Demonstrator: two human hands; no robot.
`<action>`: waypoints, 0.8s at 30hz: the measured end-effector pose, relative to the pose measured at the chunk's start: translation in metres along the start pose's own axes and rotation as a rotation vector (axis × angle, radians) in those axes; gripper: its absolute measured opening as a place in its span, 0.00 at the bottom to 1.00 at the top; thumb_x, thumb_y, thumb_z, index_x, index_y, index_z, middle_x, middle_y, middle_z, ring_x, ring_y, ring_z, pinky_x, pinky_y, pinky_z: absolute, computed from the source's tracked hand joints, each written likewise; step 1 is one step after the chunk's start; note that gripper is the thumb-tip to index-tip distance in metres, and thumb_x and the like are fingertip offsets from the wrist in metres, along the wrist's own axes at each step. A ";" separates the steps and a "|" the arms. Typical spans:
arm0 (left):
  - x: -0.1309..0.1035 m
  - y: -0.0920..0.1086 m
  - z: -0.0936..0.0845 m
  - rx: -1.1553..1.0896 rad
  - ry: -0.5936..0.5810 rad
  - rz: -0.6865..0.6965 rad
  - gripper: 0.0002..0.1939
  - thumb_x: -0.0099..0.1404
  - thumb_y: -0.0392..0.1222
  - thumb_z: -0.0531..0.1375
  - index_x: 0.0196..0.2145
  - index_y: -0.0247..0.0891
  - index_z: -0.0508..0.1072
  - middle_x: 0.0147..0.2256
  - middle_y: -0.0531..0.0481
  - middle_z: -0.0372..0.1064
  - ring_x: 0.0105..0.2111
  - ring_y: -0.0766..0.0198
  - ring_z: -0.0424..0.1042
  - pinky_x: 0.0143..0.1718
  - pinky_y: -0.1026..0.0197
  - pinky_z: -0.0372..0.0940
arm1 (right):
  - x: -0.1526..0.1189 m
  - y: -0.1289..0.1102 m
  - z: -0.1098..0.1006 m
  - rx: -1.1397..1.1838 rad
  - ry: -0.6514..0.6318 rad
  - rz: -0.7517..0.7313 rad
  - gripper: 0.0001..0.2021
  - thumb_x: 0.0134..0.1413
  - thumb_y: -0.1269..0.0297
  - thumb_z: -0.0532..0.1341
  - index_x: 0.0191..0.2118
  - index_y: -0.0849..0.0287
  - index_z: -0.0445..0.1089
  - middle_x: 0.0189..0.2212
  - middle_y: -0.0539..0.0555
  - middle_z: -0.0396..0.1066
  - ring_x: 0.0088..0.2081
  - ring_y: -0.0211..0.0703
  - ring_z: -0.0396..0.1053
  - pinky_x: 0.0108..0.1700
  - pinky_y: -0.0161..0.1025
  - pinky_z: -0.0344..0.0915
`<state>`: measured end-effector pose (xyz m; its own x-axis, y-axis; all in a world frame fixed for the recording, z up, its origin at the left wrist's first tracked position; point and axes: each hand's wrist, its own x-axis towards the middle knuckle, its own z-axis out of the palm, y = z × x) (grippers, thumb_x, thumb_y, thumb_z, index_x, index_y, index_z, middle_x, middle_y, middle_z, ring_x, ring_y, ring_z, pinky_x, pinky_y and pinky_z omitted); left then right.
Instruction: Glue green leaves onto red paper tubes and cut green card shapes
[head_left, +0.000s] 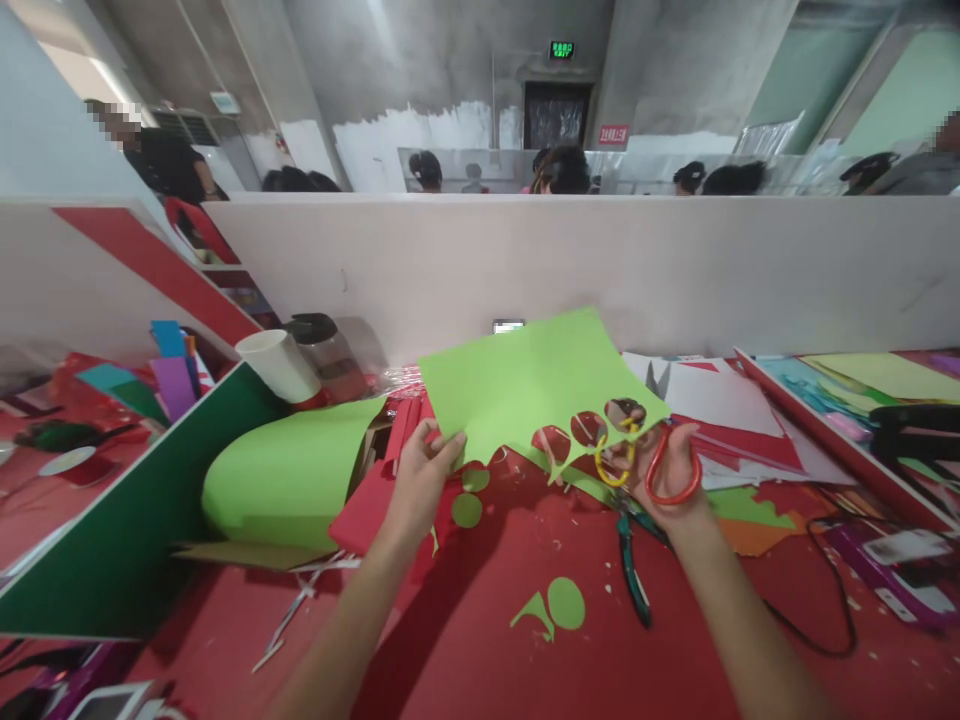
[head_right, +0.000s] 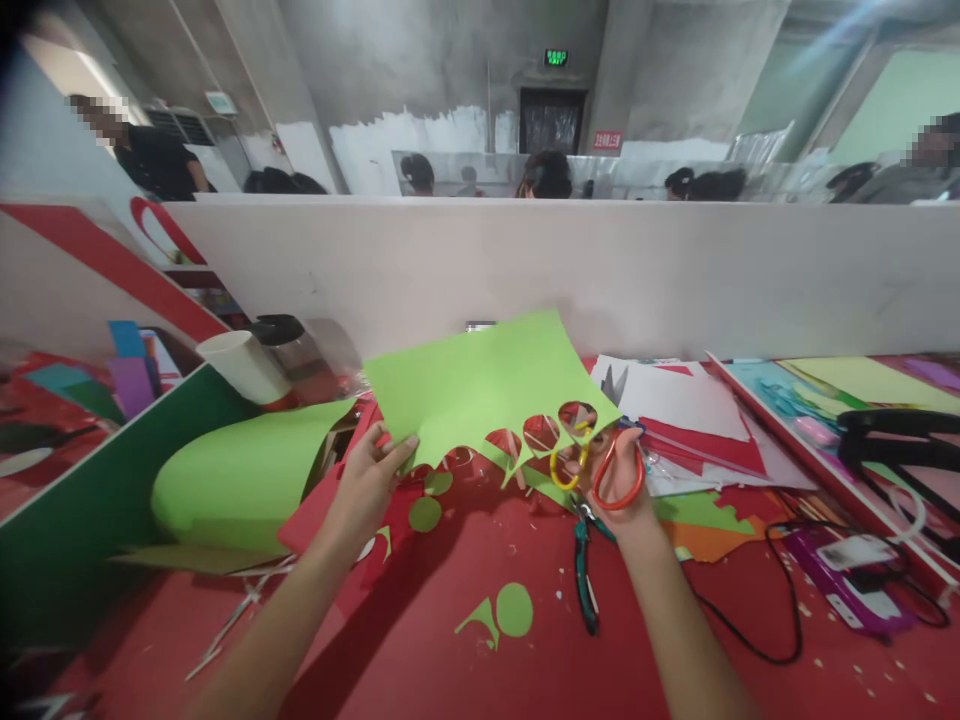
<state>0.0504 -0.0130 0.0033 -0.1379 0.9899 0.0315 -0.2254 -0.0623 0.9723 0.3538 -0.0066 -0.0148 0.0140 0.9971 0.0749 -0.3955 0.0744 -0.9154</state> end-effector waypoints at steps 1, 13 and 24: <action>-0.002 -0.004 0.003 0.004 -0.015 0.004 0.17 0.57 0.45 0.69 0.41 0.42 0.67 0.30 0.57 0.70 0.27 0.69 0.68 0.28 0.69 0.62 | 0.002 -0.001 0.000 0.047 -0.005 0.012 0.31 0.42 0.26 0.63 0.38 0.49 0.72 0.36 0.53 0.78 0.34 0.51 0.74 0.29 0.42 0.69; -0.024 -0.028 0.021 0.218 -0.280 -0.102 0.26 0.57 0.49 0.69 0.50 0.36 0.71 0.51 0.39 0.75 0.50 0.48 0.74 0.48 0.52 0.69 | 0.017 0.006 0.017 -0.192 0.116 -0.089 0.25 0.41 0.60 0.75 0.41 0.52 0.61 0.31 0.45 0.68 0.28 0.38 0.68 0.26 0.33 0.62; -0.018 -0.058 0.017 0.421 -0.328 -0.055 0.27 0.62 0.46 0.62 0.57 0.35 0.65 0.54 0.37 0.71 0.54 0.47 0.70 0.54 0.49 0.65 | 0.024 0.007 0.011 -0.248 0.055 -0.065 0.23 0.44 0.59 0.73 0.43 0.53 0.62 0.26 0.43 0.67 0.22 0.35 0.62 0.23 0.32 0.58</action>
<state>0.0820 -0.0249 -0.0497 0.1872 0.9822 -0.0166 0.1921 -0.0201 0.9812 0.3413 0.0174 -0.0155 0.0844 0.9889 0.1219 -0.1546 0.1339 -0.9789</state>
